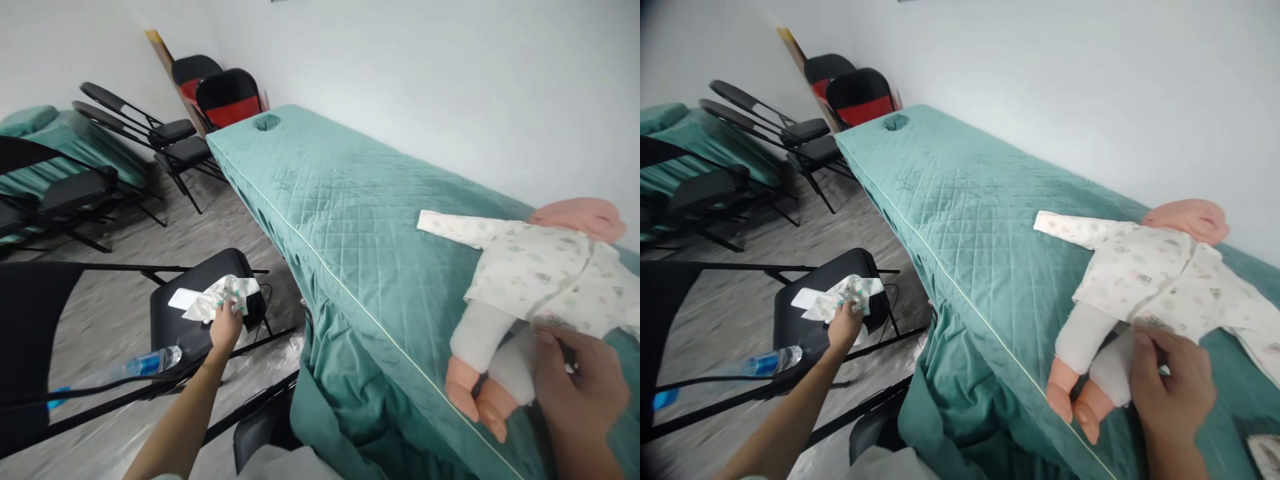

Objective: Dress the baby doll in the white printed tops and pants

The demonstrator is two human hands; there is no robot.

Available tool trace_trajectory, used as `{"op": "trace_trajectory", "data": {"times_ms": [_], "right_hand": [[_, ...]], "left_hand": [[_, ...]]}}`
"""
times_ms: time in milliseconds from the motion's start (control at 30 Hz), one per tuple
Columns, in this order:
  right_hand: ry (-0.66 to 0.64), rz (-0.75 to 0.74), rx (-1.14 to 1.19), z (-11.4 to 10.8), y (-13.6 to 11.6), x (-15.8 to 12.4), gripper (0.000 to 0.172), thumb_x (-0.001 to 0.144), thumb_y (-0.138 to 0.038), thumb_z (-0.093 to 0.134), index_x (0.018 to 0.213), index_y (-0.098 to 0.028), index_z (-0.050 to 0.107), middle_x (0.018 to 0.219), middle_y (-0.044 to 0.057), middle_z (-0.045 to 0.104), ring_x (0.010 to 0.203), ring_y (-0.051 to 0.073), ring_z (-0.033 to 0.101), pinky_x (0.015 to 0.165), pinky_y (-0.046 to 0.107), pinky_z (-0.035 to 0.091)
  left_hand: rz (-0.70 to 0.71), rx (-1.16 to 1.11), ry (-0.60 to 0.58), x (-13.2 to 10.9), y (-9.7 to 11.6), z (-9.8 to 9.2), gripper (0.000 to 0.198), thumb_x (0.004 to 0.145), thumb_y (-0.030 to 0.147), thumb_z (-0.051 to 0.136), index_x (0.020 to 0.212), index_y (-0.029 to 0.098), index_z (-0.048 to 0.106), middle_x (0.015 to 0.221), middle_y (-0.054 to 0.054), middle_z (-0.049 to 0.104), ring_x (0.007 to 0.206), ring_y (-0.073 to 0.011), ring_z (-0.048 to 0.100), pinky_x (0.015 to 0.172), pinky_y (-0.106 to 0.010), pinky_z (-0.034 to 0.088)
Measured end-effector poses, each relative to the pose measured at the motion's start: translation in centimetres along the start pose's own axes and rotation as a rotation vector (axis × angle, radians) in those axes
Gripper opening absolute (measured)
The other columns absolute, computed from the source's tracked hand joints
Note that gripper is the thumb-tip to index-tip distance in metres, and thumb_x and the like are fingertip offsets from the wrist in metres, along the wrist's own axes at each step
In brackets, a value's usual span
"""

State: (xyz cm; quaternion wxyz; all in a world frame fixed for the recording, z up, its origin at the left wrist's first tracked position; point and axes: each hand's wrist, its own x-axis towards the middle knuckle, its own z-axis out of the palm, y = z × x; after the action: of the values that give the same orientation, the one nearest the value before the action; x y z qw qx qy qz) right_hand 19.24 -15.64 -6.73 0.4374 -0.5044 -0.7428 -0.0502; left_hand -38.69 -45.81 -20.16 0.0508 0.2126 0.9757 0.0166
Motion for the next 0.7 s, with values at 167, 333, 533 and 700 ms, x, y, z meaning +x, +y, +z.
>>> {"op": "trace_trajectory", "data": {"times_ms": [167, 333, 533, 700], "right_hand": [[-0.026, 0.004, 0.014, -0.4, -0.8, 0.2, 0.014, 0.084, -0.031, 0.062, 0.092, -0.024, 0.07, 0.081, 0.009, 0.071, 0.067, 0.025, 0.06, 0.07, 0.043, 0.048], [-0.051, -0.032, 0.065, -0.7, -1.3, 0.3, 0.011, 0.087, -0.029, 0.064, 0.094, -0.023, 0.07, 0.085, 0.008, 0.072, 0.075, 0.025, 0.063, 0.073, 0.041, 0.05], [-0.059, -0.064, 0.079, -0.9, -1.4, -0.1, 0.013, 0.091, -0.026, 0.064, 0.098, -0.019, 0.072, 0.093, 0.009, 0.074, 0.088, 0.026, 0.067, 0.087, 0.043, 0.052], [-0.073, -0.057, 0.113, -0.9, -1.6, -0.1, 0.014, 0.093, -0.028, 0.063, 0.098, -0.019, 0.072, 0.094, 0.009, 0.074, 0.09, 0.026, 0.066, 0.088, 0.044, 0.051]], "left_hand": [[0.203, -0.019, -0.085, -2.3, 2.8, 2.4, 0.04, 0.099, 0.026, 0.032, 0.124, 0.016, 0.061, 0.129, -0.014, 0.064, 0.117, -0.0269, 0.063, 0.099, -0.035, 0.048], [0.304, -0.007, -0.089, -2.8, 5.1, 1.6, 0.043, 0.099, 0.031, 0.033, 0.132, 0.019, 0.058, 0.131, -0.015, 0.064, 0.127, -0.0304, 0.056, 0.104, -0.042, 0.045], [0.351, 0.225, 0.08, -1.9, 5.6, 0.7, 0.052, 0.097, 0.026, 0.037, 0.147, 0.02, 0.049, 0.165, -0.015, 0.033, 0.155, -0.0345, 0.019, 0.119, -0.068, 0.019], [0.136, 0.124, 0.065, -0.4, 3.4, 2.9, 0.056, 0.101, 0.041, 0.029, 0.152, 0.022, 0.043, 0.168, -0.015, 0.026, 0.154, -0.0363, 0.021, 0.113, -0.066, 0.031]]}}
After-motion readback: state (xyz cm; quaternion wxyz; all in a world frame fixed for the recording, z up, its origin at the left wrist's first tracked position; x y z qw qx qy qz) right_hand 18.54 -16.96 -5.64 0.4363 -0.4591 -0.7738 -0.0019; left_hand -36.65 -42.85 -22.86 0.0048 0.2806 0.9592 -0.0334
